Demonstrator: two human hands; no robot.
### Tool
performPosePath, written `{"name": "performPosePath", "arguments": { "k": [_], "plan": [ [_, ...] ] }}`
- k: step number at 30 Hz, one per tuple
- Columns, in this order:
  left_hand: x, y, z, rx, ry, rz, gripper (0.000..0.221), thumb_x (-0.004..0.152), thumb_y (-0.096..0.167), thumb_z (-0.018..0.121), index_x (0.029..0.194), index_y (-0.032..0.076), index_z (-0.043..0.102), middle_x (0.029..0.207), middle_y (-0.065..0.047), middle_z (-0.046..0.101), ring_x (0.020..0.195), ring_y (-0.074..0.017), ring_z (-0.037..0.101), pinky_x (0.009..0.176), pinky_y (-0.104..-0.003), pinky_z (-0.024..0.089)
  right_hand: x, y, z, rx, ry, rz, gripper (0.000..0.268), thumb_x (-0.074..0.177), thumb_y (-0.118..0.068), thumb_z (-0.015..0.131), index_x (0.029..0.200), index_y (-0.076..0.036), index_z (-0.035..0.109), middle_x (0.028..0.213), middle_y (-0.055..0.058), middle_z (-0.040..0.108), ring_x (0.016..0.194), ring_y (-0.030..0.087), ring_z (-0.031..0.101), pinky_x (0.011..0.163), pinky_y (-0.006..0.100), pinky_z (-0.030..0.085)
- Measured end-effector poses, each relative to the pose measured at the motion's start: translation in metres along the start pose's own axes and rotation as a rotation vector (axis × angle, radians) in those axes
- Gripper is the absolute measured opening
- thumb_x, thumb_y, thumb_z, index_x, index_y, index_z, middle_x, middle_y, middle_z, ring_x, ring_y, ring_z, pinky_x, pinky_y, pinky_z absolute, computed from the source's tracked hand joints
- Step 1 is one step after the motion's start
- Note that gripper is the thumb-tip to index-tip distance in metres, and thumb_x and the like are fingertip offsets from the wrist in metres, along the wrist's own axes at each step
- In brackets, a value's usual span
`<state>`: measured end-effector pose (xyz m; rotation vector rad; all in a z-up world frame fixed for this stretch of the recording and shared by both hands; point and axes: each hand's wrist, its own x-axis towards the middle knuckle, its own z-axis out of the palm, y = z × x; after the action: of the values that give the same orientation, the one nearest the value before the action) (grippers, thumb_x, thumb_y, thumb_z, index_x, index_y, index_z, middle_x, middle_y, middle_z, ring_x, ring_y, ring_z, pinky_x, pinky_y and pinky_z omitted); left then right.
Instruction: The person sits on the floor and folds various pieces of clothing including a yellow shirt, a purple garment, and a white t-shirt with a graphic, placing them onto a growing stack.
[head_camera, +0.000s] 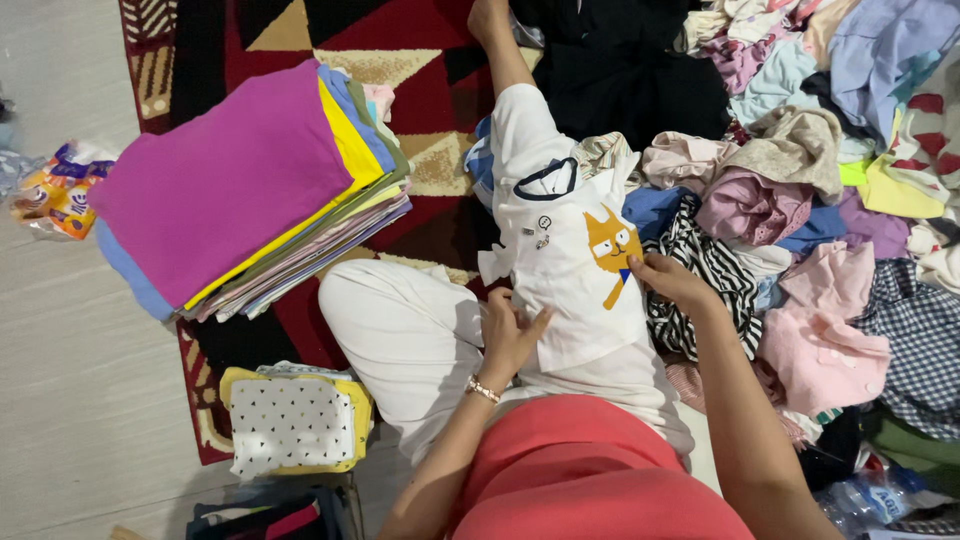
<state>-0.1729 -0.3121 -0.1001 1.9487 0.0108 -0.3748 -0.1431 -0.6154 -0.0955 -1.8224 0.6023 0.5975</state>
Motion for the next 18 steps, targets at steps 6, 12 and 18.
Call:
{"name": "performPosePath", "arguments": {
  "k": [6,12,18],
  "plan": [
    [-0.017,-0.044,0.016,-0.126,-0.143,-0.116,0.071,0.094,0.024,0.072,0.138,0.002,0.021,0.096,-0.020,0.053,0.084,-0.0324,0.065,0.069,-0.037,0.055,-0.020,0.050,-0.021,0.085,-0.179,0.046,0.053,0.086,-0.033,0.080,0.108,0.014,0.067,0.073,0.015,0.061,0.067,0.026,0.060,0.069,0.041,0.052],
    [-0.054,0.011,-0.024,-0.527,-0.335,-0.061,0.077,0.091,-0.002,0.062,0.144,0.017,0.010,0.090,-0.011,0.063,0.074,-0.0176,0.066,0.057,-0.022,0.055,-0.080,0.025,-0.058,0.119,-0.300,-0.085,0.028,0.073,-0.003,0.087,0.087,0.014,0.070,0.063,0.013,0.065,0.051,0.020,0.060,0.051,0.030,0.048],
    [-0.080,0.037,-0.054,-0.350,-0.584,-0.010,0.033,0.095,0.010,0.069,0.125,0.017,0.058,0.068,0.010,0.026,0.062,-0.0048,0.028,0.059,-0.020,0.027,-0.097,0.046,-0.077,-0.013,-0.639,-0.004,0.027,0.070,-0.002,0.093,0.089,0.006,0.075,0.072,0.005,0.072,0.060,0.014,0.062,0.049,0.028,0.049]
  ]
}}
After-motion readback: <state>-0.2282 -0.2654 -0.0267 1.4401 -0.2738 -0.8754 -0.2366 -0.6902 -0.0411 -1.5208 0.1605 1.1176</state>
